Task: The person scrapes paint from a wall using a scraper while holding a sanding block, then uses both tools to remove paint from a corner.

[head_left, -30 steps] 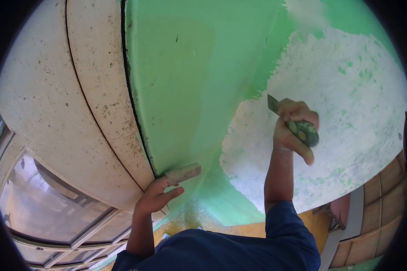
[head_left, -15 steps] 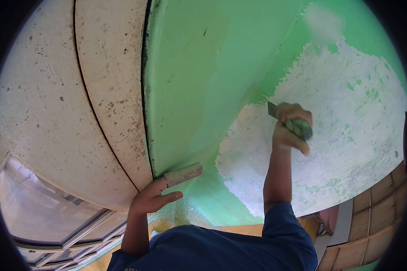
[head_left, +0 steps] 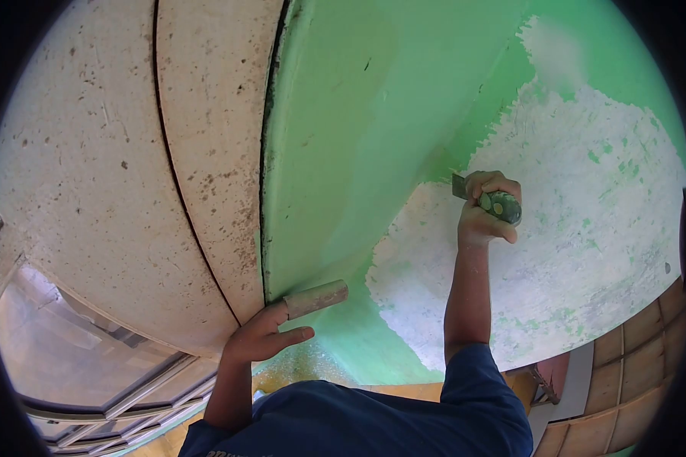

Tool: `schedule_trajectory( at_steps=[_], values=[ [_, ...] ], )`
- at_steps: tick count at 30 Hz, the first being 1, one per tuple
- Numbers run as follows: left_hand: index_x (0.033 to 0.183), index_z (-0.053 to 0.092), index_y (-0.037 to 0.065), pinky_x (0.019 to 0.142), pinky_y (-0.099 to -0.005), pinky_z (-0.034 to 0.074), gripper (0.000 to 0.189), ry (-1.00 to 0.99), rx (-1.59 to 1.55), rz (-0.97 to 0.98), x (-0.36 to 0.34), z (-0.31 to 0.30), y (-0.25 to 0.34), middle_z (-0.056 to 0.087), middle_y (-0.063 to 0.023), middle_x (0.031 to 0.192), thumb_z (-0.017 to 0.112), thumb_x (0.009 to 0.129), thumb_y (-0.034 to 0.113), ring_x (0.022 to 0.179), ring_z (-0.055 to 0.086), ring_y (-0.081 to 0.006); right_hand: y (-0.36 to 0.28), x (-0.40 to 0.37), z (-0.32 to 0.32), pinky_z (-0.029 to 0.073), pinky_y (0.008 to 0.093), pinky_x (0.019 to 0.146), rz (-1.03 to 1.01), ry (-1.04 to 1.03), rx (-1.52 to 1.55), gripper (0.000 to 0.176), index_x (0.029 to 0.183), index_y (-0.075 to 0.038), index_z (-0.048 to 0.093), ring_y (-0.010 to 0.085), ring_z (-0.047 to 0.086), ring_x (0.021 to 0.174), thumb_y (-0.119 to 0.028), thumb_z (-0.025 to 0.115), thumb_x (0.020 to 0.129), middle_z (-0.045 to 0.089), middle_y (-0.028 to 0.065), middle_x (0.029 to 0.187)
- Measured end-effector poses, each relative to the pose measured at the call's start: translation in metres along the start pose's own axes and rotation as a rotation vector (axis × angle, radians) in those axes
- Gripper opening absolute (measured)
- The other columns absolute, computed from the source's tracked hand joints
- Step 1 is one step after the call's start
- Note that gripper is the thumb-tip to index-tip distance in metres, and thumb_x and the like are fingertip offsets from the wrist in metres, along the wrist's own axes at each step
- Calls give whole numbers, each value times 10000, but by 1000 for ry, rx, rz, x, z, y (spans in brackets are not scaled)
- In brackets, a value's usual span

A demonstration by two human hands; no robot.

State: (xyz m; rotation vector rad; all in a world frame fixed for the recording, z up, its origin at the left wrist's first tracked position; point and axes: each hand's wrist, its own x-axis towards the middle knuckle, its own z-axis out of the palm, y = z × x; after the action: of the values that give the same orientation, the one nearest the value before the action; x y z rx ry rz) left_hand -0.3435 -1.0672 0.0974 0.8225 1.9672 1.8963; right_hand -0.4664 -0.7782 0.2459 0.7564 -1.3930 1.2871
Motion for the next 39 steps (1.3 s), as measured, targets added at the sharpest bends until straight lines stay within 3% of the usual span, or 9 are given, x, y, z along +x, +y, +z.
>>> schedule_trajectory(
  at_steps=[7, 11, 14, 19, 25, 28, 32, 35, 39],
  values=[
    [1288, 391, -21, 1011, -323, 283, 555, 2, -13, -16, -1, 0, -11, 460, -139, 1273, 611, 848, 235, 1191, 393, -208, -1, -6, -5, 302, 268, 464, -175, -40, 257, 872, 771, -57, 402, 141, 338, 490, -896, 316, 550, 371, 43, 569],
    [1277, 401, -26, 1003, -323, 292, 558, -3, 1, -17, -1, -1, -13, 470, -145, 1260, 616, 845, 254, 1182, 402, -208, 7, -6, -1, 301, 281, 467, 124, 31, 52, 873, 773, -69, 403, 142, 341, 487, -903, 277, 549, 370, 39, 561],
    [1272, 407, -30, 999, -323, 297, 568, -18, 89, -111, -1, -3, -15, 479, -152, 1249, 621, 842, 274, 1177, 408, -211, -12, -5, 2, 305, 278, 468, -203, -43, 283, 872, 796, -52, 404, 146, 352, 490, -888, 321, 564, 378, 41, 564],
    [1260, 418, -33, 982, -324, 314, 580, -25, 68, -57, -1, -2, -19, 497, -165, 1215, 629, 834, 300, 1147, 427, -215, 11, -3, -1, 307, 279, 467, -31, 18, 26, 890, 786, -58, 408, 143, 341, 471, -904, 283, 541, 396, 51, 568],
    [1276, 404, -25, 993, -323, 303, 581, -48, 50, -123, -1, -2, -14, 479, -161, 1245, 619, 841, 293, 1167, 415, -217, -17, 9, -7, 292, 278, 452, -296, 66, 289, 878, 764, -60, 405, 141, 317, 447, -899, 252, 557, 373, 46, 554],
    [1274, 406, -25, 988, -325, 308, 579, -56, 32, -66, 0, -1, -15, 482, -162, 1239, 621, 840, 294, 1160, 420, -216, 9, 7, -1, 295, 286, 450, 61, 175, 111, 890, 758, -67, 404, 144, 317, 451, -910, 227, 535, 359, 43, 541],
    [1272, 407, -27, 981, -324, 315, 581, -38, 81, -32, 1, -1, -12, 489, -163, 1229, 626, 837, 289, 1149, 429, -216, -24, 2, -4, 298, 295, 454, -294, 120, 263, 892, 785, -68, 407, 153, 330, 464, -907, 235, 537, 370, 45, 552],
    [1270, 407, -28, 975, -324, 320, 585, -46, 116, -34, 1, 0, -17, 495, -165, 1221, 625, 837, 300, 1143, 436, -219, -4, 8, -6, 302, 302, 465, -180, 181, -37, 909, 796, -66, 414, 158, 331, 465, -913, 212, 532, 384, 50, 565],
    [1270, 408, -28, 976, -323, 320, 588, -49, 134, -74, -1, 0, -17, 495, -165, 1224, 624, 837, 306, 1148, 434, -219, -11, 9, -9, 309, 304, 476, -179, 117, 140, 898, 805, -66, 418, 152, 326, 467, -904, 225, 549, 386, 48, 567]
  ],
)
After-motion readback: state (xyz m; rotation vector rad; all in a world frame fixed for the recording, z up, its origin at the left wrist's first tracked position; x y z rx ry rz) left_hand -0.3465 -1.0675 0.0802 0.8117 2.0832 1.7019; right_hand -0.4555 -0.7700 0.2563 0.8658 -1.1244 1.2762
